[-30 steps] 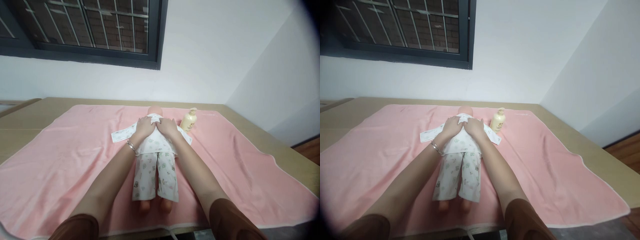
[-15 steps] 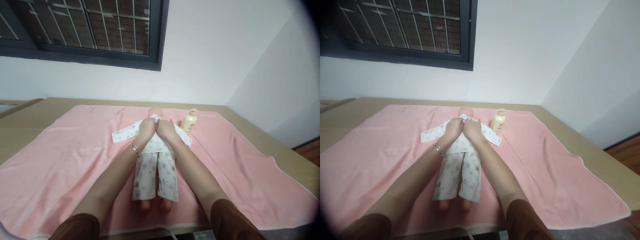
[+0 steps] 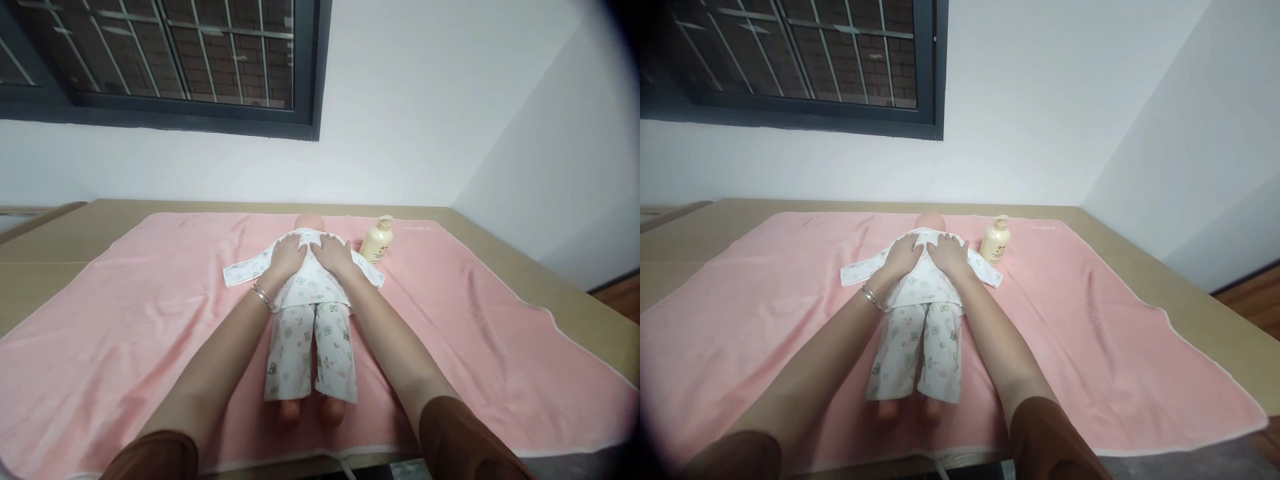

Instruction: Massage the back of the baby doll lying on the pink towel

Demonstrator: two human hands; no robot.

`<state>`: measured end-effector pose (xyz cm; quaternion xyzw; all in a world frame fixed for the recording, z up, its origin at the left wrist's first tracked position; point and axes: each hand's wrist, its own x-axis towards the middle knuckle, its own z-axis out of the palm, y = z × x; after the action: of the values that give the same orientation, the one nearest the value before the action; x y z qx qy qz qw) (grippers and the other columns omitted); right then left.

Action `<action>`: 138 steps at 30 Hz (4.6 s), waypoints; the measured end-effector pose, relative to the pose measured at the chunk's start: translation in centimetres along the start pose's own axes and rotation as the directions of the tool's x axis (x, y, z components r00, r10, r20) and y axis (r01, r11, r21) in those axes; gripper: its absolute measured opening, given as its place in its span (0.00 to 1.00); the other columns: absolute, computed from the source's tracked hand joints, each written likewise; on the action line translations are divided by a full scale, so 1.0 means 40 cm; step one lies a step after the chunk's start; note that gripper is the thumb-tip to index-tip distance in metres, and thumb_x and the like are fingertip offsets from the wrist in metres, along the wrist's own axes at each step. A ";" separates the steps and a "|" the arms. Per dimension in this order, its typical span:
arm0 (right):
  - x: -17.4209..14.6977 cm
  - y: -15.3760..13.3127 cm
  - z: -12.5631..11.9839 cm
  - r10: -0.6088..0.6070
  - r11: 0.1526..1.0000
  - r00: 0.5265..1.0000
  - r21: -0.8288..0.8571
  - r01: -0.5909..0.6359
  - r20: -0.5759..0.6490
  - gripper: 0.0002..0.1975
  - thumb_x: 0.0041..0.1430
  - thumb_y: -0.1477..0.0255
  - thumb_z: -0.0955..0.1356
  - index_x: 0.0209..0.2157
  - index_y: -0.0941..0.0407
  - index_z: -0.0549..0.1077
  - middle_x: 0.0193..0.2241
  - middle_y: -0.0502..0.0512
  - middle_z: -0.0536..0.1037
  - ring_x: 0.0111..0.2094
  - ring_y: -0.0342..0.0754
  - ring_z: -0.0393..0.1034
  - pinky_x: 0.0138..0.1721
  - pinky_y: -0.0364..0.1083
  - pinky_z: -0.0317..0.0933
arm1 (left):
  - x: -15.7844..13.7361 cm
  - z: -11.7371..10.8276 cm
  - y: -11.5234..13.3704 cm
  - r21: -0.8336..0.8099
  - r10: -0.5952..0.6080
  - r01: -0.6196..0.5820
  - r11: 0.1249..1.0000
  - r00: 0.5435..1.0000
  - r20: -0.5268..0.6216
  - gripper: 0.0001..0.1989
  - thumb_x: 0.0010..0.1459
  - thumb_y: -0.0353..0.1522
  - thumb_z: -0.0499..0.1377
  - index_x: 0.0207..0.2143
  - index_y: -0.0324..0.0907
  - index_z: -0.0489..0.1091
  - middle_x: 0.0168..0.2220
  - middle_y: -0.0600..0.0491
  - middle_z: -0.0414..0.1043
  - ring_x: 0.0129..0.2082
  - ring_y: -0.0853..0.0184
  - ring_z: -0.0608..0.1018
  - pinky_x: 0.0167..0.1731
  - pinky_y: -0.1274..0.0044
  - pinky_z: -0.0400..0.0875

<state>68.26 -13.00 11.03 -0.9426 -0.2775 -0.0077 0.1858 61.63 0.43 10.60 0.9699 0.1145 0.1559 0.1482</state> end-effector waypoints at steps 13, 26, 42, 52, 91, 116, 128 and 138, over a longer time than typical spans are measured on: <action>-0.050 -0.065 -0.046 -0.009 0.995 1.000 -0.095 0.011 0.028 0.21 0.72 0.66 0.56 0.53 0.61 0.74 0.51 0.70 0.78 0.54 0.62 0.72 0.64 0.64 0.47 | -0.011 -0.045 0.038 0.069 0.025 -0.027 0.997 0.999 0.032 0.17 0.67 0.32 0.48 0.48 0.40 0.75 0.51 0.42 0.79 0.54 0.54 0.78 0.66 0.58 0.56; 0.013 0.030 0.015 0.005 0.996 0.999 0.091 -0.009 0.043 0.34 0.70 0.51 0.55 0.67 0.58 0.62 0.69 0.65 0.59 0.70 0.62 0.50 0.67 0.69 0.36 | 0.005 0.015 -0.039 -0.133 -0.068 0.084 0.988 0.990 0.121 0.32 0.67 0.46 0.42 0.69 0.44 0.56 0.73 0.47 0.51 0.73 0.57 0.53 0.70 0.48 0.36; 0.001 0.011 0.001 0.032 0.998 0.997 0.047 -0.035 0.063 0.35 0.71 0.51 0.54 0.67 0.60 0.62 0.67 0.67 0.64 0.67 0.62 0.57 0.67 0.67 0.36 | -0.001 0.019 -0.038 -0.109 -0.073 0.087 0.990 0.989 0.125 0.31 0.69 0.45 0.41 0.70 0.46 0.55 0.72 0.46 0.53 0.74 0.57 0.53 0.70 0.48 0.36; 0.006 0.018 0.003 0.014 0.999 0.998 0.032 -0.015 0.055 0.32 0.71 0.52 0.54 0.64 0.58 0.65 0.66 0.67 0.65 0.66 0.63 0.58 0.67 0.70 0.34 | -0.003 0.008 -0.035 -0.132 -0.078 0.096 0.987 0.988 0.135 0.29 0.69 0.45 0.42 0.68 0.47 0.57 0.72 0.47 0.54 0.74 0.57 0.53 0.70 0.48 0.35; -0.025 -0.031 -0.042 0.042 0.999 0.999 -0.016 -0.041 0.014 0.22 0.70 0.61 0.57 0.52 0.57 0.74 0.55 0.65 0.77 0.58 0.62 0.68 0.63 0.67 0.49 | 0.000 0.005 -0.012 -0.040 0.029 -0.027 0.999 0.999 0.030 0.25 0.69 0.39 0.46 0.64 0.42 0.63 0.69 0.44 0.60 0.70 0.57 0.60 0.70 0.57 0.46; -0.004 0.000 -0.017 0.039 0.997 0.999 0.072 -0.039 0.004 0.27 0.71 0.55 0.56 0.58 0.57 0.71 0.63 0.66 0.70 0.65 0.63 0.60 0.65 0.70 0.42 | 0.001 -0.019 -0.020 -0.064 -0.074 0.082 0.995 0.990 0.120 0.29 0.70 0.46 0.46 0.66 0.41 0.61 0.71 0.42 0.56 0.71 0.51 0.59 0.68 0.46 0.43; -0.066 -0.088 -0.029 -0.049 0.982 0.998 -0.185 0.041 -0.037 0.17 0.68 0.78 0.59 0.51 0.60 0.75 0.47 0.68 0.80 0.52 0.60 0.74 0.66 0.67 0.41 | -0.031 -0.056 0.077 0.158 0.053 -0.055 0.986 0.998 0.013 0.15 0.66 0.27 0.49 0.39 0.37 0.76 0.44 0.40 0.80 0.46 0.54 0.80 0.48 0.68 0.72; -0.013 -0.005 -0.029 0.015 0.999 1.000 0.047 -0.016 0.027 0.25 0.67 0.56 0.59 0.57 0.52 0.74 0.59 0.60 0.74 0.61 0.64 0.65 0.65 0.69 0.42 | -0.009 -0.020 0.011 0.006 -0.049 0.049 0.999 0.996 0.074 0.25 0.68 0.39 0.46 0.59 0.37 0.68 0.65 0.40 0.67 0.66 0.51 0.67 0.68 0.51 0.49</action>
<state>67.80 -13.54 12.13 -0.9400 -0.2728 0.0127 0.2045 61.11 0.14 11.38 0.9722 0.1329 0.1158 0.1543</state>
